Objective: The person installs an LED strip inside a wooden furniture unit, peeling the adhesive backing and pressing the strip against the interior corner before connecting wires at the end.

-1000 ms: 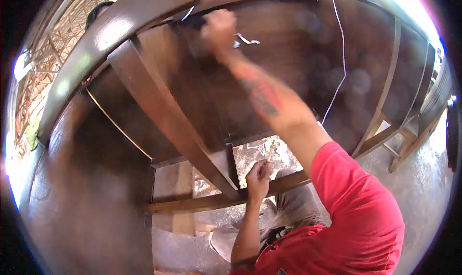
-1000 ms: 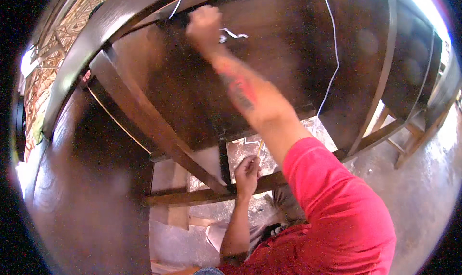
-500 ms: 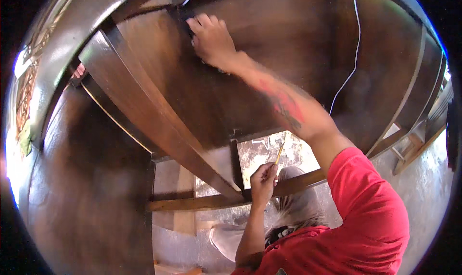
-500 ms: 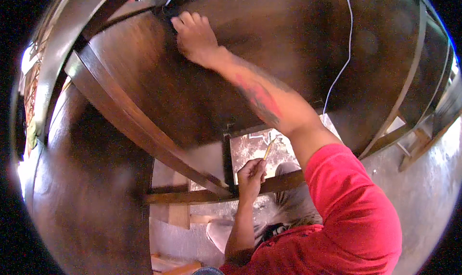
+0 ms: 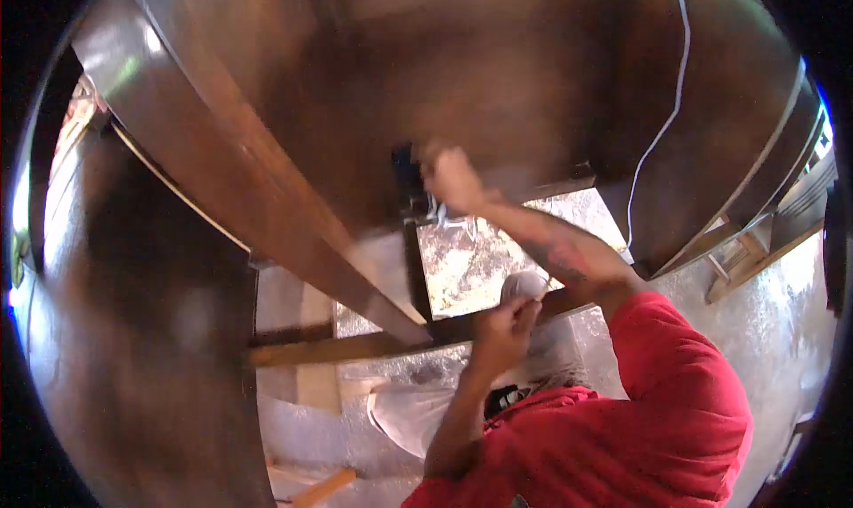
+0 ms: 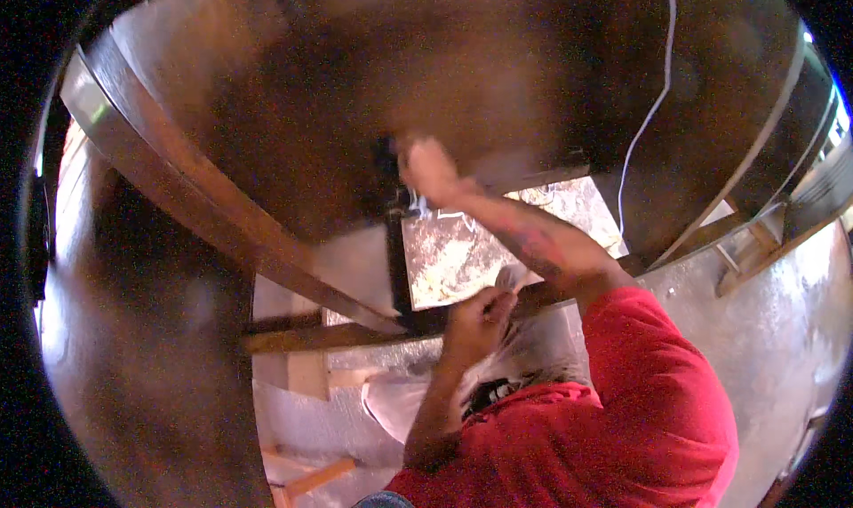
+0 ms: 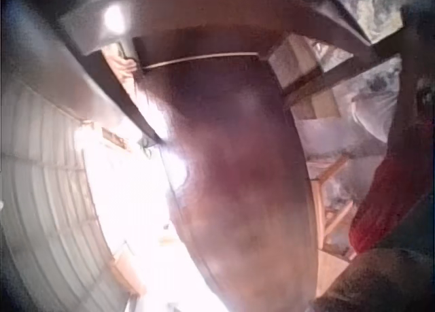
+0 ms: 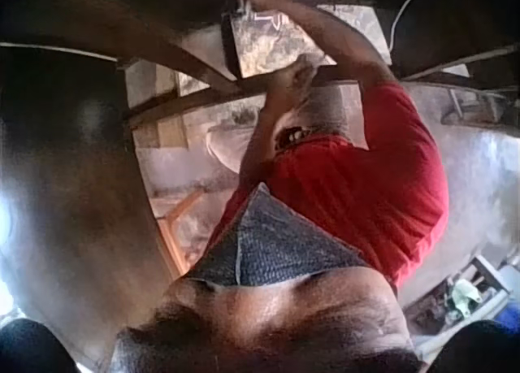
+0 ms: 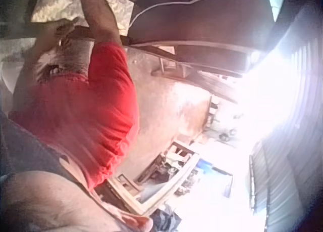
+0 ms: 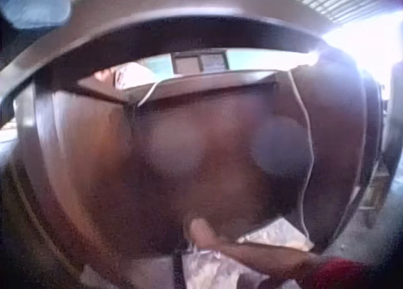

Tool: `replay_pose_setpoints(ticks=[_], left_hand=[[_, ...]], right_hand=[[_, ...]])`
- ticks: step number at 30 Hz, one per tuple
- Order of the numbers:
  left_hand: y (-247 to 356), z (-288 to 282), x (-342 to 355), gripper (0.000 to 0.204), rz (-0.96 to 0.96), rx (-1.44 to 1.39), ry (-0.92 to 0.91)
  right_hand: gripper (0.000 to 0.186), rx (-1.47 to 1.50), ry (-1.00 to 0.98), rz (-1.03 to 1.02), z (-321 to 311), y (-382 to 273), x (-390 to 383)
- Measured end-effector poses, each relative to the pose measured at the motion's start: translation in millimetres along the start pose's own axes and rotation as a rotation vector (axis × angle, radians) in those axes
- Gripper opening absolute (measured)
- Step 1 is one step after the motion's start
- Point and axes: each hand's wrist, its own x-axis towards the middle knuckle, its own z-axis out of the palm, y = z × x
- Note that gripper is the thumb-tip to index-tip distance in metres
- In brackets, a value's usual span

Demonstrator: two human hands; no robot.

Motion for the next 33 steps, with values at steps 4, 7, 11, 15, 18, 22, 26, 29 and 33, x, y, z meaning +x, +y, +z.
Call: replay_pose_setpoints(ticks=[4, 7, 11, 15, 18, 22, 26, 29, 33], left_hand=[[-13, -9, 33, 0.022, -0.326, -0.680, -0.180], [-6, -25, 29, 0.022, -0.361, -0.708, -0.144], [-8, -23, 23, 0.021, -0.411, -0.695, -0.127], [-13, -22, 26, 0.021, -0.407, -0.697, -0.164], [-6, -21, 27, 0.021, -0.409, -0.670, -0.195], [-6, -26, 26, 0.020, -0.368, -0.686, -0.143], [-17, -26, 22, 0.025, -0.376, -0.707, -0.153], [-3, -17, 26, 0.022, -0.380, -0.715, -0.125], [-20, -24, 19, 0.023, -0.378, -0.684, -0.073]], right_hand=[[0.019, -0.120, 0.492, -0.467, -15, 31, -4], [0.019, -0.487, 0.193, -0.551, 27, 27, -28], [0.021, -0.443, 0.050, -0.367, 48, 46, -48], [0.026, -0.545, -0.296, -0.331, 26, 35, -35], [0.025, -0.314, -0.386, -0.590, 34, 69, -39], [0.037, -0.068, -0.089, -0.391, -20, 100, -44], [0.029, 0.135, 0.365, -0.449, -31, 19, -50], [0.028, -0.074, 0.130, -0.576, 31, 44, -52], [0.026, -0.258, 0.223, -0.600, 66, 41, -68]])
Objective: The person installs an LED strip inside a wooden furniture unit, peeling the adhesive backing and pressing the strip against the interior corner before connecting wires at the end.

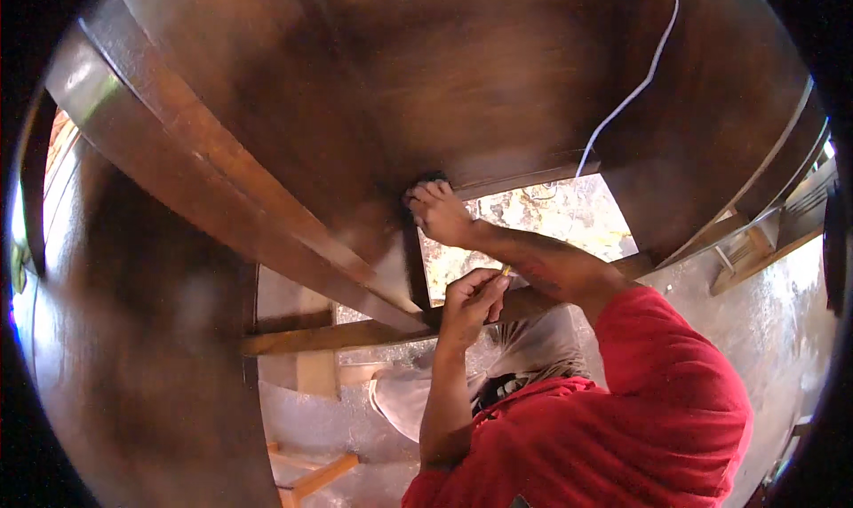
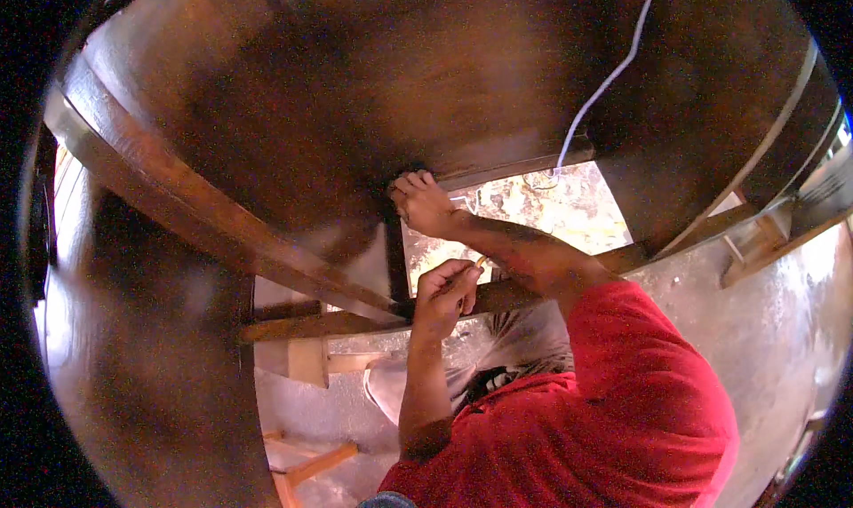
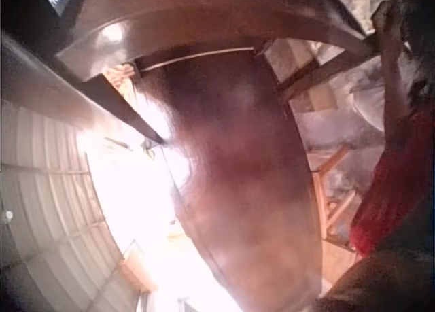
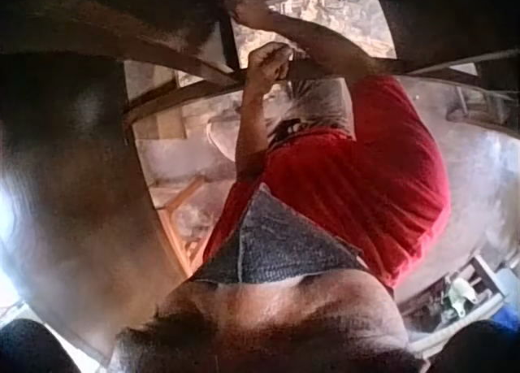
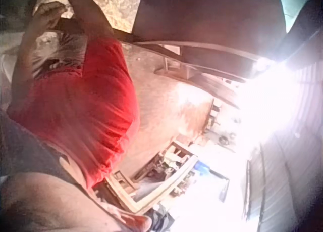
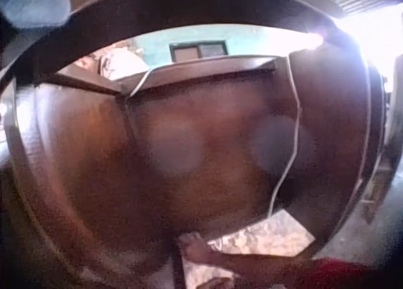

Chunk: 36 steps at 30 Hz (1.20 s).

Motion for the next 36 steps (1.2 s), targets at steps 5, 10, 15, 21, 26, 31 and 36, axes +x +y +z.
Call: replay_pose_setpoints(ticks=[5, 10, 15, 21, 26, 31, 36], left_hand=[[1, 5, 2, 0.021, 0.059, -0.027, -0.009], [5, 12, -3, 0.021, 0.069, -0.105, 0.032], [6, 11, -4, 0.021, 0.057, -0.087, 0.035], [19, 26, -28, 0.023, 0.103, -0.091, 0.102], [23, 26, -71, 0.024, 0.086, 0.051, 0.218], [20, 40, -73, 0.022, 0.033, 0.041, 0.190], [9, 34, -78, 0.022, -0.001, 0.038, 0.205]], right_hand=[[0.028, 0.062, -0.230, 0.163, -18, 1, 11], [0.033, 0.253, -0.118, -0.082, -7, 18, -1], [0.032, -0.182, -0.304, -0.148, -34, 10, 6], [0.024, -0.607, -0.588, 0.071, -31, -11, 15], [0.022, -0.035, -0.410, 0.379, -83, 18, 29], [0.034, 0.257, -0.287, 0.095, -30, 22, 0], [0.033, -0.110, -0.239, -0.132, -15, 14, -17]])
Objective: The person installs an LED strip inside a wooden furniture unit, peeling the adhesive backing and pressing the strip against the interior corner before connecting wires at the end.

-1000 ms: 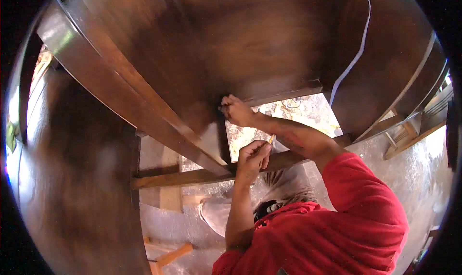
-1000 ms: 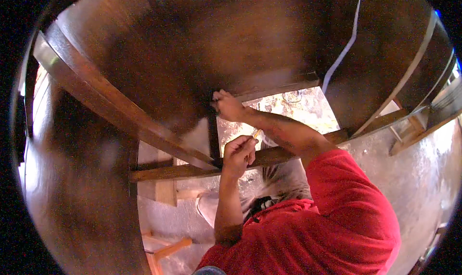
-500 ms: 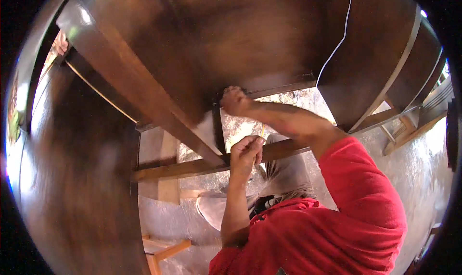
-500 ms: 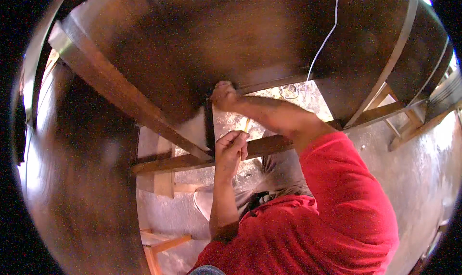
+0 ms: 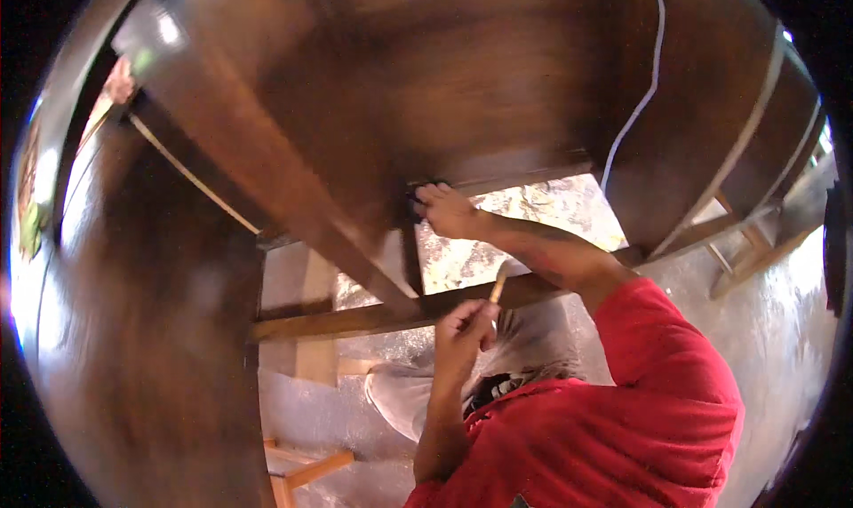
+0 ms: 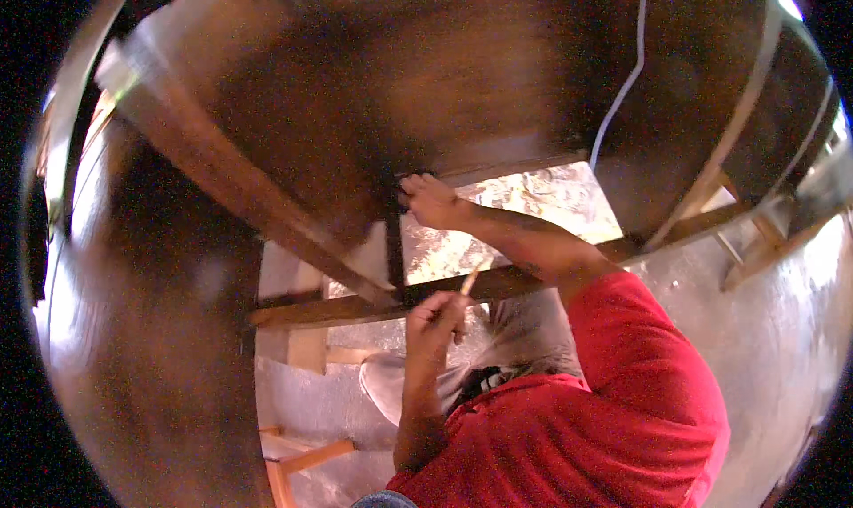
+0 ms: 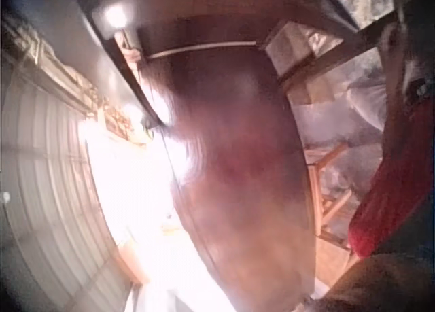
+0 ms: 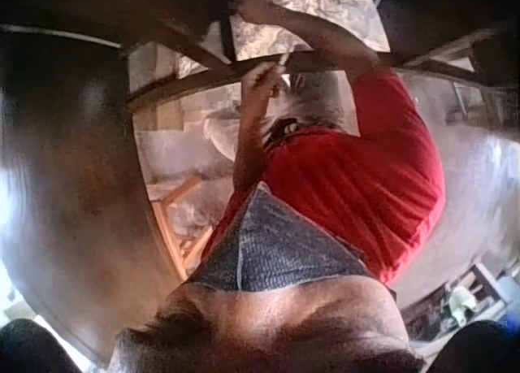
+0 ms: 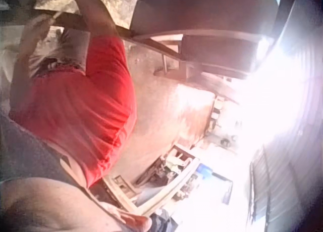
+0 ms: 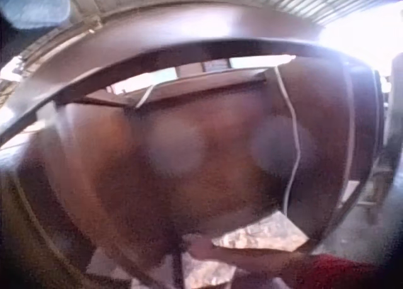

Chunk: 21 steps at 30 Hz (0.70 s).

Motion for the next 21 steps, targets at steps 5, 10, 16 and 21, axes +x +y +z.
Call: replay_pose_setpoints(ticks=[5, 10, 16, 21], left_hand=[[3, 17, 10, 0.022, 0.034, 0.010, 0.007], [3, 7, -5, 0.021, 0.046, 0.002, 0.047], [13, 26, 8, 0.020, 0.061, -0.012, 0.012], [17, 25, 7, 0.019, 0.066, -0.009, 0.007]], right_hand=[[0.030, -0.149, -0.098, 0.100, 13, -18, 16], [0.031, 0.037, -0.356, 0.238, -33, 3, -1], [0.023, -0.018, -0.163, 0.166, 18, 36, -3], [0.037, -0.057, 0.055, 0.025, -11, 64, -51]])
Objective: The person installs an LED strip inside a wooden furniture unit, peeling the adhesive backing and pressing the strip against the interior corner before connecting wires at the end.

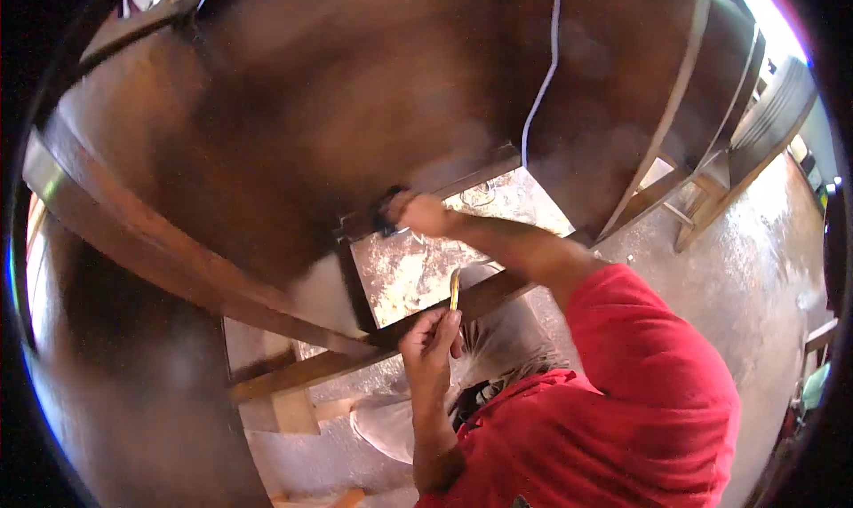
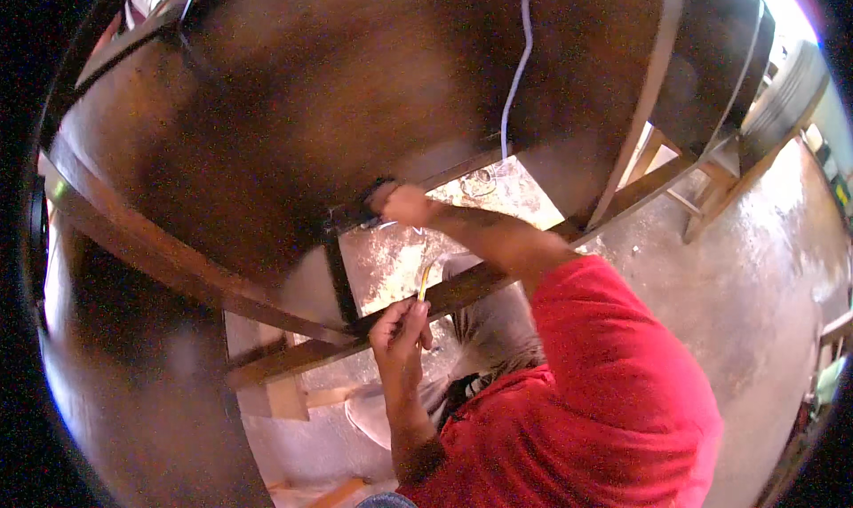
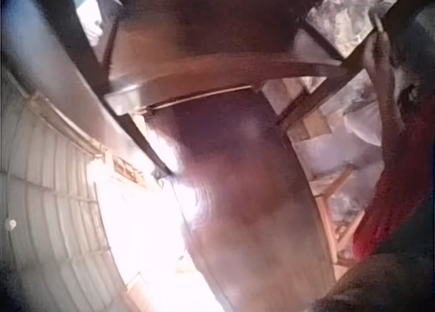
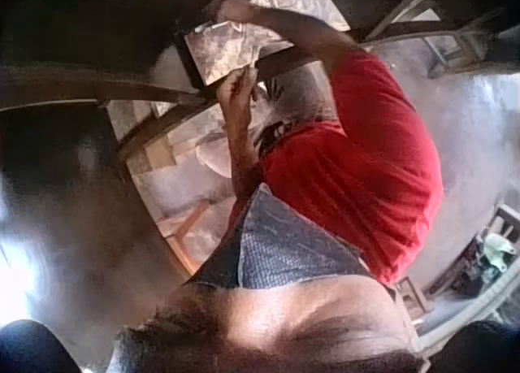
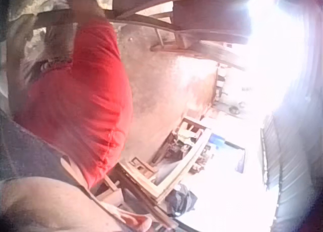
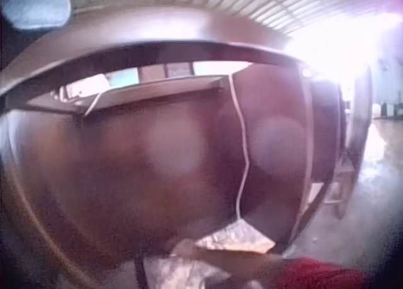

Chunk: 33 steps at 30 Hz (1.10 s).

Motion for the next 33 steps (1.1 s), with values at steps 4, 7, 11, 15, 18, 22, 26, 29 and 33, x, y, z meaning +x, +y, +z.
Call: replay_pose_setpoints(ticks=[4, 7, 11, 15, 18, 22, 26, 29, 33], left_hand=[[-4, -7, 1, 0.017, 0.002, -0.086, -0.012], [-2, 0, 1, 0.018, -0.048, -0.119, -0.051], [-5, -14, -3, 0.021, 0.011, -0.027, -0.026], [-12, -29, 13, 0.018, 0.078, -0.028, 0.074], [-13, -25, 28, 0.017, 0.137, 0.025, 0.079], [-24, -17, 40, 0.019, 0.112, -0.048, 0.092], [-25, -35, 41, 0.019, 0.195, -0.016, 0.138], [-25, -34, 39, 0.018, 0.161, -0.019, 0.075], [-28, -31, 38, 0.017, 0.099, -0.068, 0.032]], right_hand=[[0.029, -0.145, -0.636, 0.382, -106, 54, -43], [0.017, -0.342, -0.525, 0.632, -109, 112, -102], [0.020, -0.165, -0.503, 0.853, -70, 88, -50], [0.023, -0.341, -0.381, 0.168, -16, -17, 12], [0.027, 0.072, -0.528, 0.481, -39, 11, -25], [0.024, -0.135, -0.496, 0.865, -124, 88, -104], [0.025, -0.345, -0.511, 0.801, -137, 71, -54], [0.025, -0.483, -0.402, 0.876, -115, 83, -84], [0.022, -0.303, -0.542, 0.942, -116, 100, -75]])
